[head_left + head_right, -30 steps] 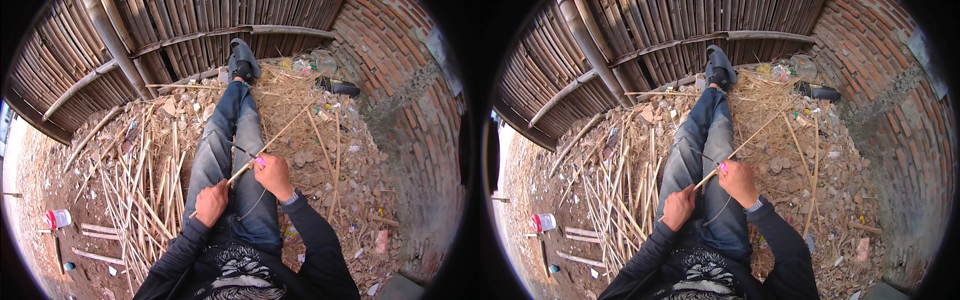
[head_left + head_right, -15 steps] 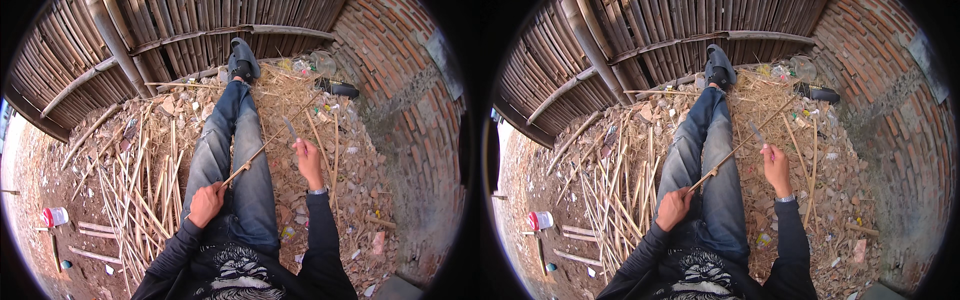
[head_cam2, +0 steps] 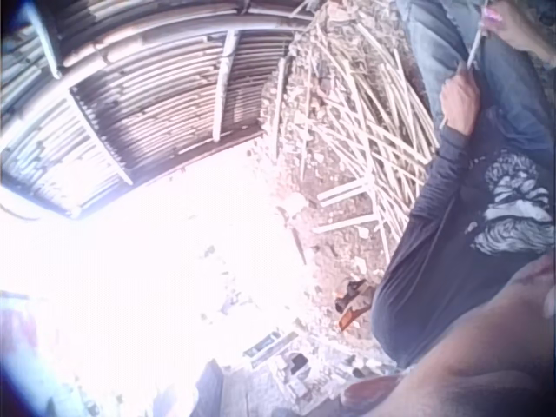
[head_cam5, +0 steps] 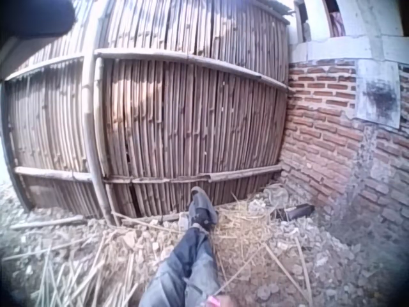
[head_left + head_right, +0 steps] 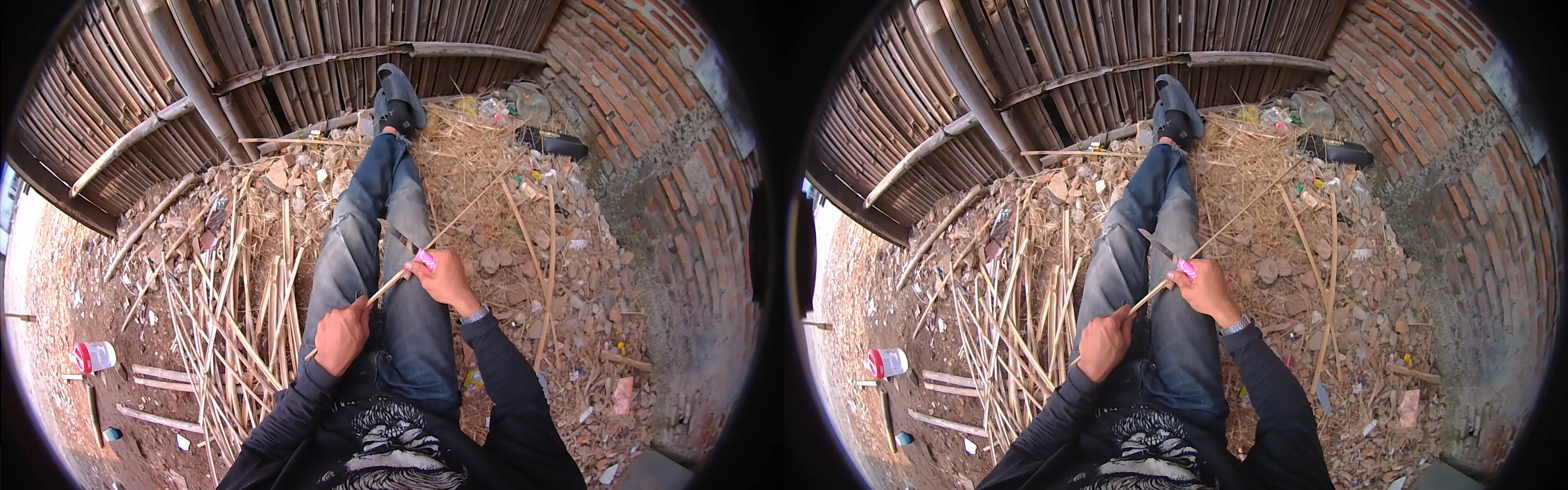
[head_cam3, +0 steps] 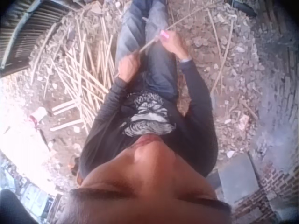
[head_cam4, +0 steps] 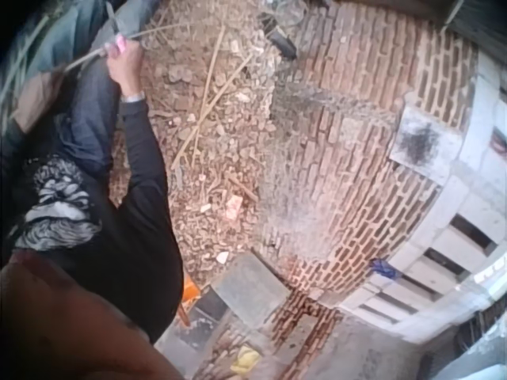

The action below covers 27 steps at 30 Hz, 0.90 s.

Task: The person uses a knife to shave layers off a piece of bamboo while sitting on the ground.

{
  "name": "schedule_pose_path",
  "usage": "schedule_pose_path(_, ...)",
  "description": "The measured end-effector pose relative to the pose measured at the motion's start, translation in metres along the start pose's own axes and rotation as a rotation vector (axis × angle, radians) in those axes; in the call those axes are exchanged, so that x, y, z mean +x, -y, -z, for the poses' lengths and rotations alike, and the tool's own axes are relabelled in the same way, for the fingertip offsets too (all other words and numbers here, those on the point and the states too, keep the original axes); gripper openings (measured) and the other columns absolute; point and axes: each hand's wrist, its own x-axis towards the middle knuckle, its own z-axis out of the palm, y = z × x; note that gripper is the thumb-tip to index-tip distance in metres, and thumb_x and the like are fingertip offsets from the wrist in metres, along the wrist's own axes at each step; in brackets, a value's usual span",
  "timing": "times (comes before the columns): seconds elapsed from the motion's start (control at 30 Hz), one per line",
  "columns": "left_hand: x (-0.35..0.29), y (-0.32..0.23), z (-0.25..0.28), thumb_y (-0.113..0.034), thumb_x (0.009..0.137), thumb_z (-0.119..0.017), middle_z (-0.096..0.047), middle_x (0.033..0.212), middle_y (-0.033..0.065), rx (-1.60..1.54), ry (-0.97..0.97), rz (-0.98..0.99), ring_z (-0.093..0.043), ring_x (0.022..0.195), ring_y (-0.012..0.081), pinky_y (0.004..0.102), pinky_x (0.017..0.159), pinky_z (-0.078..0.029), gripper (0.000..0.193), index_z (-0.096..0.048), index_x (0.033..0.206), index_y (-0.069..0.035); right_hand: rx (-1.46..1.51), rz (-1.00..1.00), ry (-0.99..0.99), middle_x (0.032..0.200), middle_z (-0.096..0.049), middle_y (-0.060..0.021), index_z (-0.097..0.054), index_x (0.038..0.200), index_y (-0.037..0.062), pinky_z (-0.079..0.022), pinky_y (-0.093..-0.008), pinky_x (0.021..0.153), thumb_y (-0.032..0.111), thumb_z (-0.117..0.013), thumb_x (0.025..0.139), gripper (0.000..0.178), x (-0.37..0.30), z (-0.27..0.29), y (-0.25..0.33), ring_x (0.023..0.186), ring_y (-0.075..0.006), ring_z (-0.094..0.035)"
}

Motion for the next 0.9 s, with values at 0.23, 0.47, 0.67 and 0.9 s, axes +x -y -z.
schedule_pose_path(0.23, 0.007, 0.016, -0.012, -0.035, 0.102, -0.060, -0.069, 0.082, 0.0268, -0.239, 0.072, 0.034, -0.068, 0.081, 0.0483, 0.0563, 0.072, -0.054, 0.030, -0.076, 0.111, -0.011, 0.406, -0.159, 0.250, 0.074, -0.071, -0.0035, -0.072, 0.083, -0.0009, -0.050, -0.0328, 0.066, 0.016, -0.076, 0.094, 0.020, 0.008, 0.016, -0.004, 0.068, -0.0106, -0.062)
schedule_pose_path(0.47, 0.015, 0.024, -0.022, -0.036, 0.102, -0.061, -0.070, 0.084, 0.0268, -0.341, 0.125, 0.060, -0.068, 0.084, 0.0475, 0.0550, 0.075, -0.054, 0.031, -0.077, 0.109, -0.011, 0.447, -0.244, 0.435, 0.076, -0.069, -0.0022, -0.072, 0.088, -0.0004, -0.049, -0.0294, 0.069, 0.015, -0.078, 0.092, 0.017, 0.013, 0.027, -0.010, 0.071, -0.0091, -0.061)
schedule_pose_path(0.67, 0.018, 0.018, -0.018, -0.034, 0.102, -0.061, -0.070, 0.086, 0.0270, -0.297, 0.070, 0.156, -0.067, 0.086, 0.0487, 0.0558, 0.075, -0.053, 0.029, -0.077, 0.107, -0.010, 0.467, -0.106, 0.682, 0.070, -0.063, 0.0015, -0.071, 0.083, 0.0000, -0.046, -0.0281, 0.065, 0.022, -0.082, 0.089, 0.025, -0.018, 0.051, 0.047, 0.068, -0.0066, -0.056)
schedule_pose_path(0.9, 0.021, 0.037, -0.003, -0.033, 0.108, -0.055, -0.057, 0.059, 0.0066, -0.644, 0.354, 0.117, -0.057, 0.055, 0.0186, 0.0351, 0.057, -0.045, 0.037, -0.074, 0.104, -0.002, -0.177, -0.249, -0.165, 0.064, -0.062, -0.0079, -0.066, 0.080, 0.0017, -0.046, -0.0373, 0.060, 0.040, -0.068, 0.100, 0.043, -0.013, 0.088, 0.003, 0.059, -0.0246, -0.060)
